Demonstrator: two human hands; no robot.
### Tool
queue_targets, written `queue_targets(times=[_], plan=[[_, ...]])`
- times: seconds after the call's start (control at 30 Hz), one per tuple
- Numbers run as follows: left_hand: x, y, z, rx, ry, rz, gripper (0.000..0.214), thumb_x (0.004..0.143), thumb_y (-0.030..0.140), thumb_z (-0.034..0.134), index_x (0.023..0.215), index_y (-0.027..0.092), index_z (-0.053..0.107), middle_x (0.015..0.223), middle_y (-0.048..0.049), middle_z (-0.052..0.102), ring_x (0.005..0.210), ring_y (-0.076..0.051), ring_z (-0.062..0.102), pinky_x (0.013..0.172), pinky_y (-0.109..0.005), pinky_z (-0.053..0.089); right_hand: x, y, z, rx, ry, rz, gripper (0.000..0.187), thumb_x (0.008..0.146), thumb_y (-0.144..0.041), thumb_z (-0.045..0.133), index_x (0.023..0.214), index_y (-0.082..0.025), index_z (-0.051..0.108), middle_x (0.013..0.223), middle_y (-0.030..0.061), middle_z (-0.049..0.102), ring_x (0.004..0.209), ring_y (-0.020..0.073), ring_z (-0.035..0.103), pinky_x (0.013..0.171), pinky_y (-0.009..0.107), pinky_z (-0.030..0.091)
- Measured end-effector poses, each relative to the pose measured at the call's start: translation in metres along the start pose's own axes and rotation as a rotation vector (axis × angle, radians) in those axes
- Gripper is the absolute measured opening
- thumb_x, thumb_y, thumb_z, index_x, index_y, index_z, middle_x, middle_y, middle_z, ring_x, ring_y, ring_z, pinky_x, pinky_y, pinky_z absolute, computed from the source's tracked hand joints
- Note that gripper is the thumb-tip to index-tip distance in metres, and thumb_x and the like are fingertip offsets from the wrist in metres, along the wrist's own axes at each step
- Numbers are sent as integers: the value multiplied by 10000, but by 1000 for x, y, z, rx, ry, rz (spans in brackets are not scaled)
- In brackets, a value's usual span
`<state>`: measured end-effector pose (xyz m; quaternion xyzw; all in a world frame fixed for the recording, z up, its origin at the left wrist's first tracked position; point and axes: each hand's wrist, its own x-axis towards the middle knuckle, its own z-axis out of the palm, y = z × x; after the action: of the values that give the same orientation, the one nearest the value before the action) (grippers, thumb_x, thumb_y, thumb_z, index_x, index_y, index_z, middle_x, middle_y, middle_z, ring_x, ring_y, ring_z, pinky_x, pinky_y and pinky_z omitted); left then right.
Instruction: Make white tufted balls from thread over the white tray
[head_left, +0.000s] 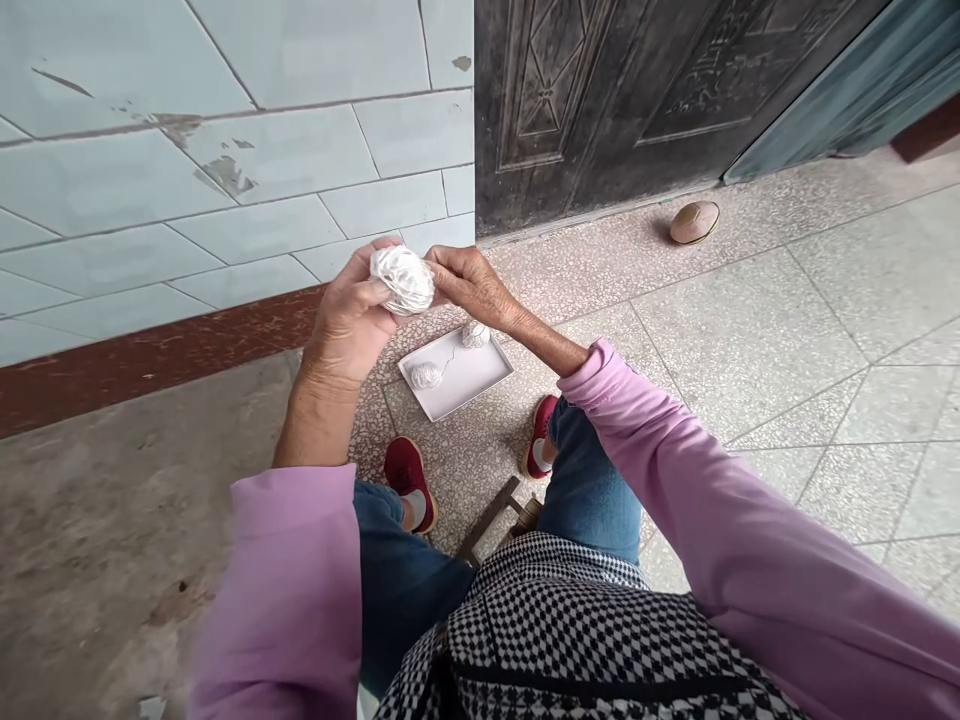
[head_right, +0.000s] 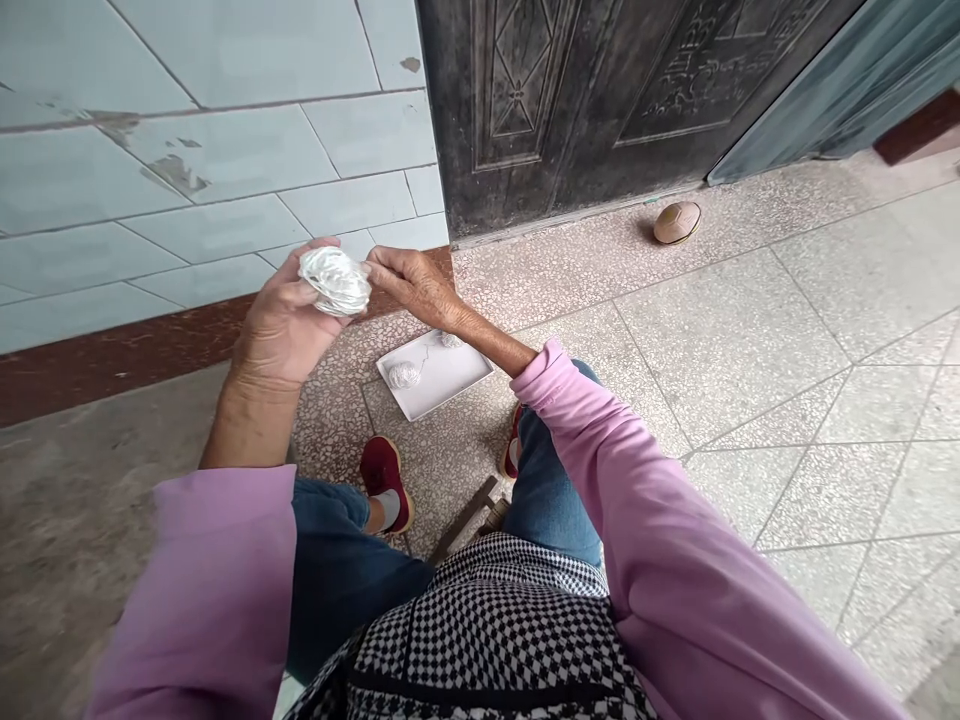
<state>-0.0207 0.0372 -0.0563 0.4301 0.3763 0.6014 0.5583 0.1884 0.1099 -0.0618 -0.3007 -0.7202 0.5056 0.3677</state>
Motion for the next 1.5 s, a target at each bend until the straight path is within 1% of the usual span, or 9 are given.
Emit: queue_targets(times=[0.2,0.33,0.47,0.67,0.77,0.97,1.17,1.3,1.5], plan=[[11,-12,-18,3,182,143,611,715,417,1146,1121,293,708,1177,-46,815,1143,-277,804,901,-374,736,-13,-5,15,-166,-203,-14,444,1339,-247,679,909,-265,573,885,-1,610,895,203,549,890,353,450],[11,-17,-32,289,265,243,635,799,380,1193,1171,251,695,1070,17,785,1034,-209,753,872,-355,634,-13,-10,21,-111,-254,-87,432,1372,-319,656,948,-245,627,863,-15,579,857,203,525,865,350,451],[1,-7,-29,442,145,171,614,742,335,1191,1153,247,742,1048,-6,812,994,-248,775,847,-384,627,-2,-14,13,-23,-113,-68,575,1370,-539,744,897,-251,588,841,-26,541,838,183,474,804,327,433],[-18,7,-12,220,-70,6,583,712,367,1143,1149,279,768,1049,-65,818,1009,-312,829,861,-420,717,8,-1,3,129,5,-7,670,1301,-683,833,877,-269,522,809,-43,506,787,158,438,689,288,377],[-16,2,-12,124,12,12,635,702,437,1181,1128,296,732,1051,-56,800,1038,-318,856,834,-403,738,6,6,8,133,3,-11,677,1303,-725,806,888,-266,531,816,-51,469,796,163,428,698,289,384],[3,-9,-26,28,187,110,638,696,446,1171,1113,303,711,1187,-69,849,1199,-337,855,942,-451,785,-7,10,18,-106,-179,-33,471,1369,-473,698,963,-242,647,926,13,641,919,212,574,899,350,496],[13,-18,-31,268,333,149,686,743,490,1190,1167,284,692,1104,-6,834,1099,-253,802,880,-410,660,-14,3,19,-62,-315,-132,550,1386,-609,647,1017,-204,693,902,-11,595,891,201,547,896,347,479],[8,-14,-24,396,258,69,612,669,416,1168,1113,256,778,1005,-3,818,950,-232,771,826,-385,641,-8,-11,4,10,-157,-26,565,1351,-662,733,995,-230,659,892,-7,583,890,203,537,838,327,486],[-13,1,-11,200,27,-119,531,740,441,1099,1146,261,807,1057,-87,818,973,-289,806,860,-422,710,0,-6,-5,98,-14,45,658,1236,-808,850,918,-306,566,837,-3,527,876,236,484,747,346,474]])
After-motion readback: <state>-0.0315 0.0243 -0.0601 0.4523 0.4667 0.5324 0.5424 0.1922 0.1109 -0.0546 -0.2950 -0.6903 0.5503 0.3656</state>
